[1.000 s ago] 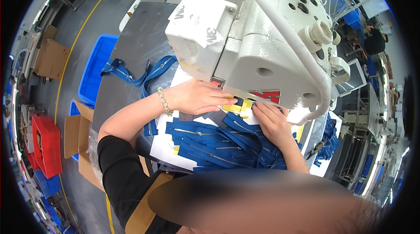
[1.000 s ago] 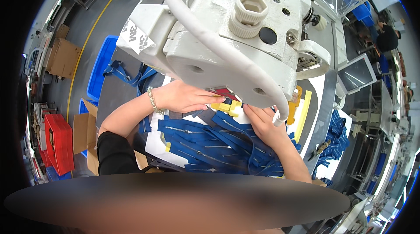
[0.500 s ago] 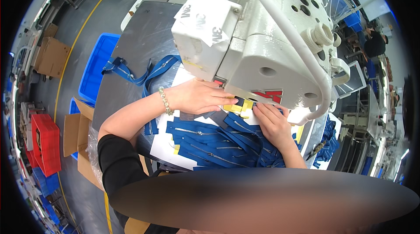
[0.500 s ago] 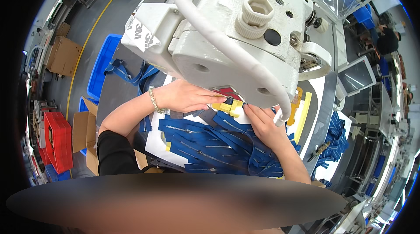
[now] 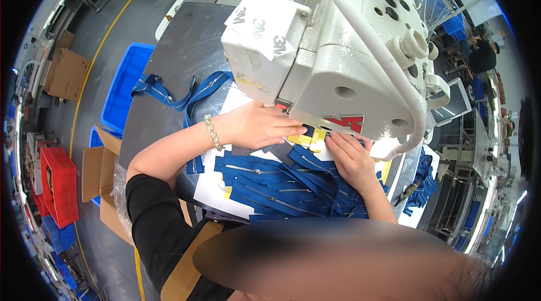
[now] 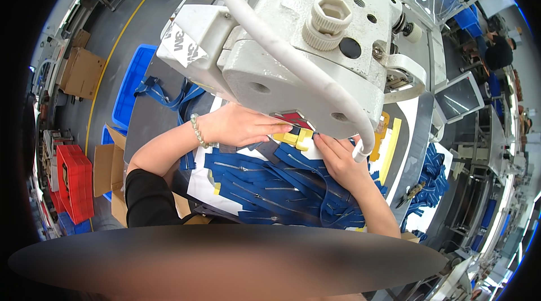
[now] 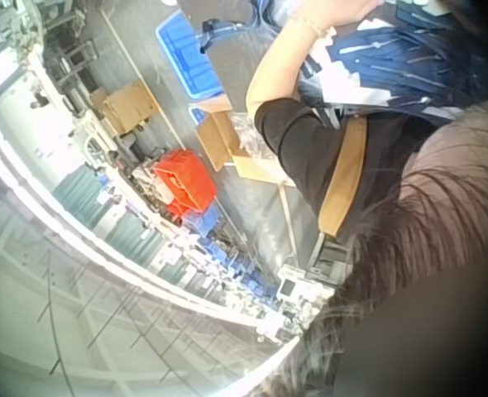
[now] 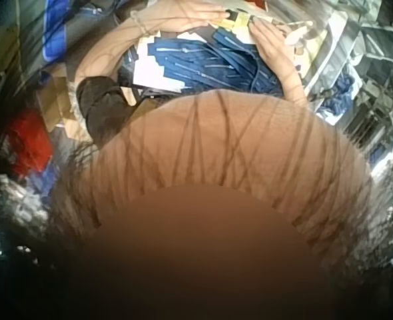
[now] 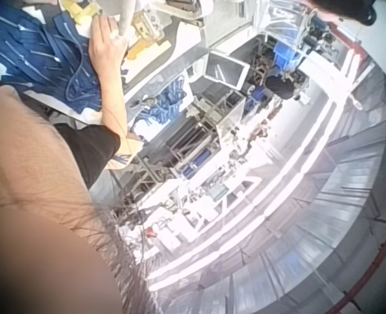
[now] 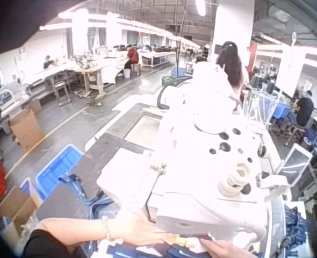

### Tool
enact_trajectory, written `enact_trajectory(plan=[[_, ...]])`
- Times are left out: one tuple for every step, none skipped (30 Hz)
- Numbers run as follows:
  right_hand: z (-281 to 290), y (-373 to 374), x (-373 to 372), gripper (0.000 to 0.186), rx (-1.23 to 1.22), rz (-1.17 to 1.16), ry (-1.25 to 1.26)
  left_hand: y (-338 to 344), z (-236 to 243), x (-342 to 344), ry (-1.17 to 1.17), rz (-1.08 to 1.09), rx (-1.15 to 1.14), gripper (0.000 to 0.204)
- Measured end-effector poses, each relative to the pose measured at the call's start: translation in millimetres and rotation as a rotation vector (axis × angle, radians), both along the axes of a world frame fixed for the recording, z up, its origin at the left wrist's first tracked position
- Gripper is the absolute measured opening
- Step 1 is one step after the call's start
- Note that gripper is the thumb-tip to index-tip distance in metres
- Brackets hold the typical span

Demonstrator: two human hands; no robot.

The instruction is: Sewing blue zipper components using an industrial sewing machine.

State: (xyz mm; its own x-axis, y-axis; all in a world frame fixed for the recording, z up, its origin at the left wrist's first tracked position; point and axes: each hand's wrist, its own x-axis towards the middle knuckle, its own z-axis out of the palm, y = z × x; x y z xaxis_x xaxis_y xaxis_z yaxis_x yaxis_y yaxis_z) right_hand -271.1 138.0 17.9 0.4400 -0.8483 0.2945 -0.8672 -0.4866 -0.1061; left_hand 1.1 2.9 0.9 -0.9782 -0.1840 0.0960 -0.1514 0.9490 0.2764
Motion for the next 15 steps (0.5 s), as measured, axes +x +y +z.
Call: enact_trajectory(plan=[[0.2,-0.1,-0.1,0.037,0.003,0.0,-0.002,0.8,0.5,-0.2,0.0,-0.001,0.0,0.047],[0.5,0.1,-0.2,0.037,0.003,-0.001,-0.002,1.5,1.3,-0.9,-0.012,0.009,0.021,0.048],[0.9,0.3,-0.2,0.037,0.01,-0.005,0.0,2.4,1.8,-1.6,-0.025,0.018,0.041,0.048],[1.0,0.3,0.1,0.037,0.016,-0.007,0.001,3.6,1.4,-1.7,-0.026,0.019,0.041,0.048],[1.1,0.1,0.6,0.037,0.016,-0.007,0.0,4.9,0.5,-1.8,-0.015,0.02,-0.003,0.049],[1.2,-0.2,1.0,0.037,0.016,-0.004,-0.002,6.2,0.1,-1.5,-0.005,0.022,-0.047,0.049],[1.9,-0.2,0.9,0.037,0.016,-0.004,0.0,7.3,0.9,-1.7,-0.003,0.019,-0.047,0.049],[2.1,-0.2,0.7,0.037,0.016,-0.006,0.002,8.3,2.3,-1.8,0.002,0.022,-0.092,0.049],[1.9,-0.1,0.3,0.038,0.017,-0.005,0.002,8.6,3.1,-2.0,0.006,0.025,-0.137,0.05],[2.0,-0.1,0.1,0.038,0.019,-0.001,0.001,8.5,2.6,-2.0,0.007,0.025,-0.138,0.05],[2.3,0.0,-0.1,0.038,0.018,-0.002,0.003,8.3,1.3,-2.2,0.02,0.024,-0.146,0.05],[2.7,0.2,-0.4,0.039,0.015,0.002,0.01,8.1,0.4,-2.4,0.032,0.023,-0.155,0.05],[2.9,0.1,-0.8,0.04,0.011,0.005,0.016,7.9,0.1,-3.0,0.033,0.022,-0.155,0.05],[3.7,0.0,-1.0,0.04,0.012,0.004,0.017,7.6,-0.1,-3.8,0.035,0.023,-0.148,0.049],[5.2,-0.3,-1.2,0.042,0.009,0.014,0.021,7.4,-0.6,-4.3,0.036,0.023,-0.14,0.049]])
